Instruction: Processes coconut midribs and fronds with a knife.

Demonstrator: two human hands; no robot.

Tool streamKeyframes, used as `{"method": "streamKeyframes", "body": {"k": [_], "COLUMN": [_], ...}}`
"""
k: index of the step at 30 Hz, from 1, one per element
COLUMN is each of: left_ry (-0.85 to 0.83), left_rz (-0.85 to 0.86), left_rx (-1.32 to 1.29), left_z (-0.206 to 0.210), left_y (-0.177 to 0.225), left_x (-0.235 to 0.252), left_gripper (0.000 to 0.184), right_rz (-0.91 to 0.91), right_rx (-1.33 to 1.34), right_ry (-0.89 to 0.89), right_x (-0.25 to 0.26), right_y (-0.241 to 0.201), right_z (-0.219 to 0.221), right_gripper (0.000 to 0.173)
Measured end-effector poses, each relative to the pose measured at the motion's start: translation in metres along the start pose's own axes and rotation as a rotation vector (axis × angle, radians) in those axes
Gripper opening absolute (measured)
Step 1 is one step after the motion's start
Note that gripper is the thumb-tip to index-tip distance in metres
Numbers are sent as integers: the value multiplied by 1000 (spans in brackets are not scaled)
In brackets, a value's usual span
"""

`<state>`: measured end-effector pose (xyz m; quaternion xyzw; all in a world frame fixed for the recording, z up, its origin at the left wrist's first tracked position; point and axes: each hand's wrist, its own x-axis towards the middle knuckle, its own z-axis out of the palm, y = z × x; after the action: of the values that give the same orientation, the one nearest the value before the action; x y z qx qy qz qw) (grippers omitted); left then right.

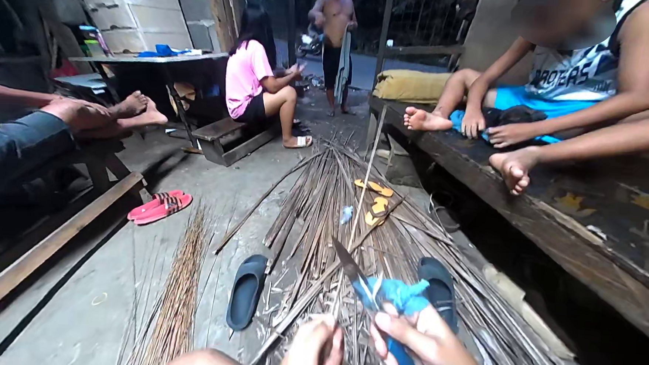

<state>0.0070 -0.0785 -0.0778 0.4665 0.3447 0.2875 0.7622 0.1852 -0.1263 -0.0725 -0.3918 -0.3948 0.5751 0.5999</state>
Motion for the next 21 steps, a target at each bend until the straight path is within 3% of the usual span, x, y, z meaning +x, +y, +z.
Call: {"method": "streamKeyframes", "body": {"k": [6, 12, 18, 21], "left_ry": [-203, -380, -275, -221], "left_rz": [81, 26, 251, 246], "left_rx": [-100, -172, 28, 76], "left_z": [-3, -13, -6, -1], "left_y": [8, -5, -9, -9], "left_x": [9, 6, -4, -5], "left_gripper": [41, 40, 31, 33], "right_rz": [31, 69, 92, 50], "right_rx": [103, 176, 237, 248], "right_ry": [-317, -364, -357, -285], "right_x": [7, 5, -1, 0], "right_y": [4, 18, 16, 21], "right_z": [-14, -20, -15, -13], "right_gripper": [19, 13, 11, 12]}}
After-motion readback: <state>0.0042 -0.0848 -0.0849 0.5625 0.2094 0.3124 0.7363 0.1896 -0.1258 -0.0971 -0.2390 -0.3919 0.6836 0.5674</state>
